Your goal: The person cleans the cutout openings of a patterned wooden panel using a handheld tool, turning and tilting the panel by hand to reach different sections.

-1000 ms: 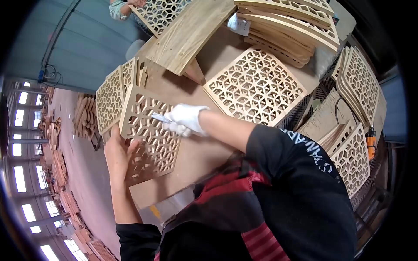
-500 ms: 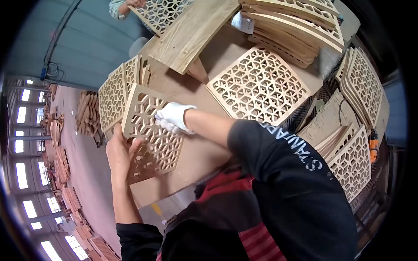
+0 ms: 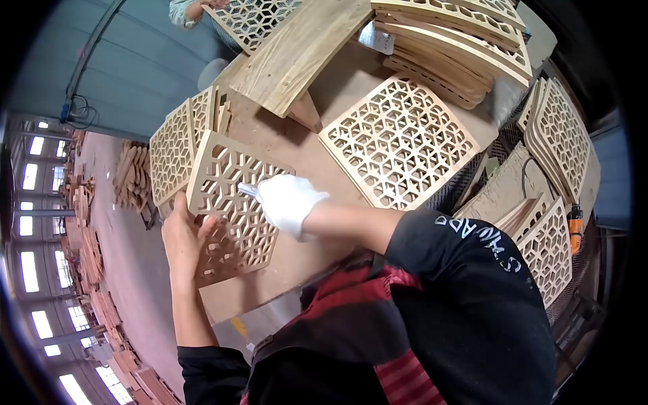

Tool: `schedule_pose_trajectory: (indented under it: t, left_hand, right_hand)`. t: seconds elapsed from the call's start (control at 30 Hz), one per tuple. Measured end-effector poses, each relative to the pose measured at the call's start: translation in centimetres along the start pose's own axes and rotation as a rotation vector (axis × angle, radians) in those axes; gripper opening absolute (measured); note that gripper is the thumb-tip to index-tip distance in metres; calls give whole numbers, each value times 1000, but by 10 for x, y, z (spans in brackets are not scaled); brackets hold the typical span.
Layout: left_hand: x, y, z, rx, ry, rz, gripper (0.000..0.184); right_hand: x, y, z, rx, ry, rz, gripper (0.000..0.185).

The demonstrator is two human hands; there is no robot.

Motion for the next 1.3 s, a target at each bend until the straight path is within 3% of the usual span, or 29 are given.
schedule_pose_trajectory:
  t: [0.2,0.3,0.53,0.6,0.77,0.8,0.87,0.97,1.07,1.1,1.13,1.2,1.3]
  left_hand:
    - [-5,-1,-6,-8,6,22,40]
    - [-5,-1,-4,-24,-6,35,40]
    - [-5,-4,-8,-26,-22,33,40]
    - [-3,-4,-7,-7,6,17,41]
    - [-9,-5,-12,-42,-54,32,43]
    - [-13,-3,-13,-19,-27,55,44]
    - [-13,-3,-14,-1,-2,56,45]
    - [-7,-4,-8,-11,-18,13,43]
    - [-10,-3,-10,-13,-19,8,40]
    - [-6,-4,-8,-9,-16,-6,39]
    - [-3,-5,-6,-6,-18,-19,38]
    - [0,-5,-3,-6,-17,-33,38]
    - [-3,-1,-1,15,62,15,39]
  right_hand:
    - [15,-3,20,57,14,-170,30]
    - [12,-2,-8,-53,38,-35,37]
    - [19,4,25,50,-28,-190,27]
    - [11,-8,0,-160,86,-46,31]
    - [6,-2,0,-109,27,-108,30]
    - [11,6,13,45,1,-181,26]
    - [22,7,18,-24,-18,-144,21]
    - [14,-1,-7,-43,-30,17,33]
    - [13,9,-23,26,11,-70,37]
    - [5,-2,-13,-107,37,-119,33]
    - [7,2,7,41,-87,-108,29]
    - [23,14,20,23,1,-200,24]
    - [22,8,2,-38,-59,-11,20]
Point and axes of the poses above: each hand's wrist, its own z-axis towards the middle knuckle, its own y-axis out of the back of the hand, x = y × z, the point moved 2 cm from there along z, towards the middle knuckle, and after that the axes turned 6 degrees about y, right-handed, at the moved point
